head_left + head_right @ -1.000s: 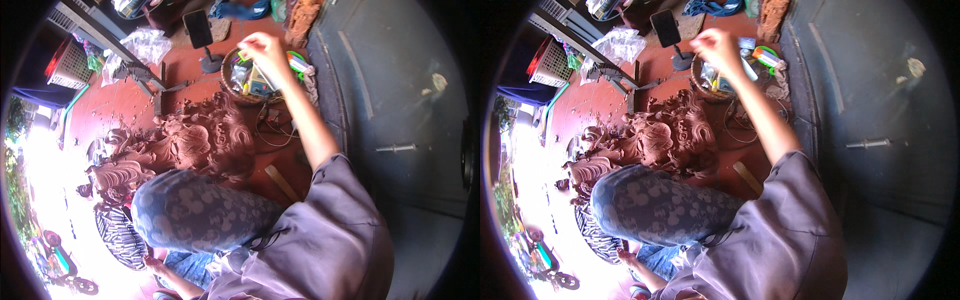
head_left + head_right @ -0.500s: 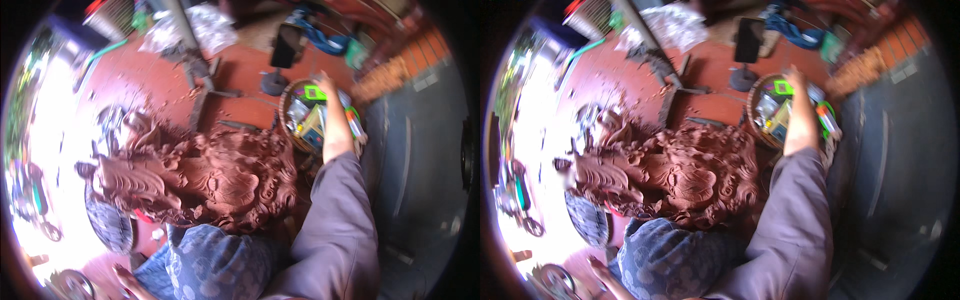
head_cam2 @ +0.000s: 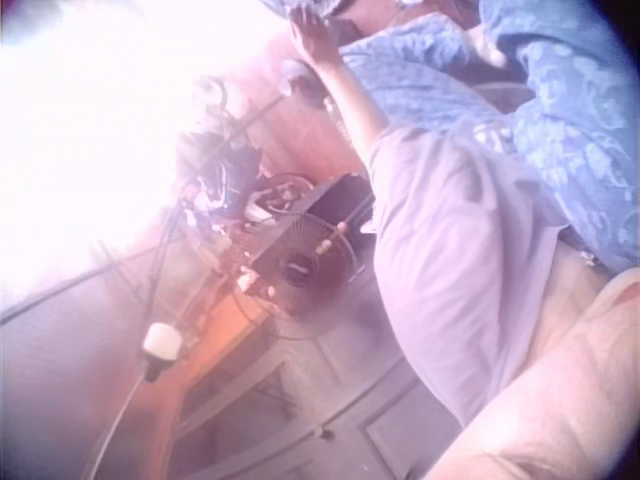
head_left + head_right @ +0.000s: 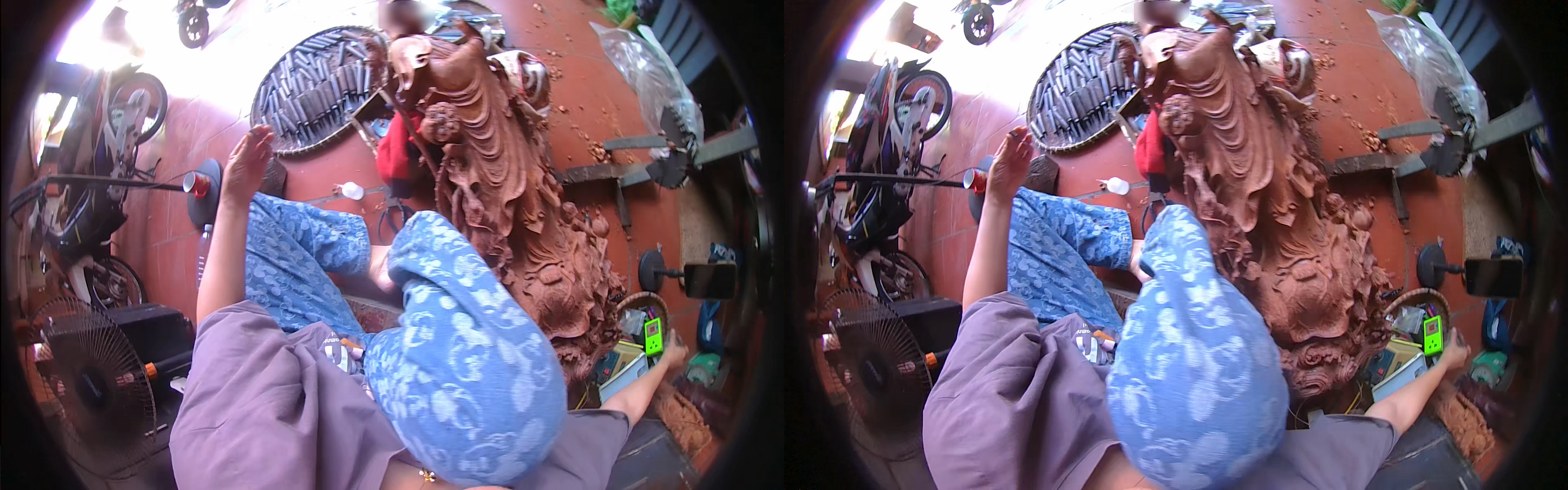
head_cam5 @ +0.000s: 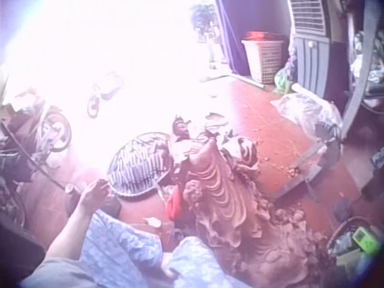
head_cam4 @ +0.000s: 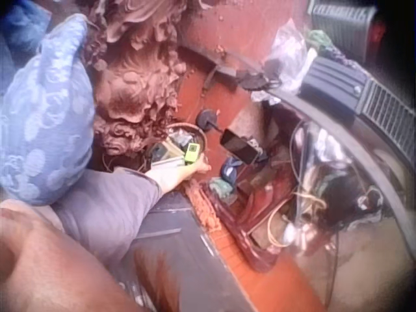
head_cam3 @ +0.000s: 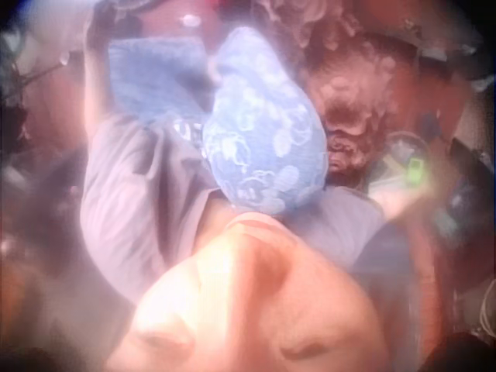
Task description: The person sits on the floor and uses scissors to cut a small piece of material. They then apply glue from a small bottle to the piece and attach it to another component. The person repeats this process with additional small parts, handling them one at a time.
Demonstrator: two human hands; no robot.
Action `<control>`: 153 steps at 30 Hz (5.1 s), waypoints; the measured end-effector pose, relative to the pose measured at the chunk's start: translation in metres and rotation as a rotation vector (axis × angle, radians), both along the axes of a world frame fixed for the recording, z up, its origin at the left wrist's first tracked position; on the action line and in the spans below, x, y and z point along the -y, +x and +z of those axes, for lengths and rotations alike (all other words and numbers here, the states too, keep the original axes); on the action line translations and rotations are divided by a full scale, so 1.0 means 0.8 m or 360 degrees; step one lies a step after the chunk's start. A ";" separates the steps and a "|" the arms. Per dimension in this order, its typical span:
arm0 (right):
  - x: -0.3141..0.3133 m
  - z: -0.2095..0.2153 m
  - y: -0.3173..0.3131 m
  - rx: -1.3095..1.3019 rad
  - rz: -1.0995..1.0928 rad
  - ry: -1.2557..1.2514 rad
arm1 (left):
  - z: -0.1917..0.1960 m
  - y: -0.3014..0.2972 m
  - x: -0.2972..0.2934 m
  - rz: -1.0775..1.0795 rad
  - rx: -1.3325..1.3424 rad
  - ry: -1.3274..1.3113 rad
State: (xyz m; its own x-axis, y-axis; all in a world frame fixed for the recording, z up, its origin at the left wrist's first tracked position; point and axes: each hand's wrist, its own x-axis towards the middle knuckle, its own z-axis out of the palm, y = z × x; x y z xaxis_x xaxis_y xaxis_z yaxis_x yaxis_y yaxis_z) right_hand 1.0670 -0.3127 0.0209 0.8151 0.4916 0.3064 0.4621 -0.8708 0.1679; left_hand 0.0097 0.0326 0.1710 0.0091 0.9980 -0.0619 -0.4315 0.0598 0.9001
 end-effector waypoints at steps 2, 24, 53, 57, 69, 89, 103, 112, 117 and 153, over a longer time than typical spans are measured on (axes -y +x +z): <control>-0.061 0.052 -0.088 -0.0135 -0.0235 0.0517 | 0.030 0.009 0.052 0.0026 0.0086 0.0032; -0.245 0.419 -0.638 -0.3411 0.2220 0.2259 | -0.235 -0.032 -0.023 0.0285 -0.2322 -0.0623; -0.480 0.157 -1.044 -0.4759 0.0023 0.0606 | -0.217 -0.042 -0.022 0.0124 -0.1922 -0.0970; -0.470 0.126 -1.040 -0.4749 -0.0024 0.0459 | -0.161 -0.043 -0.003 0.0248 -0.1637 -0.0653; -0.449 0.092 -1.056 -0.4458 -0.0167 0.0262 | -0.132 -0.027 0.022 -0.0028 -0.0823 -0.0386; -0.441 0.159 -1.062 -0.1413 0.2636 -0.0214 | -0.082 0.091 0.080 0.0199 -0.1368 0.0113; -0.461 0.196 -1.062 -0.2669 0.3054 -0.0599 | -0.073 -0.045 0.057 -0.1332 -0.0269 -0.0196; -0.438 0.122 -1.006 -0.2668 0.2022 -0.1490 | -0.079 -0.045 0.049 -0.0533 -0.1001 -0.0059; -0.449 0.143 -1.025 -0.2771 0.1763 -0.0649 | -0.054 -0.026 0.053 -0.0337 -0.1464 0.0240; -0.437 0.084 -1.050 -0.1964 0.3169 -0.0438 | -0.140 -0.031 0.013 -0.0365 -0.0869 -0.0706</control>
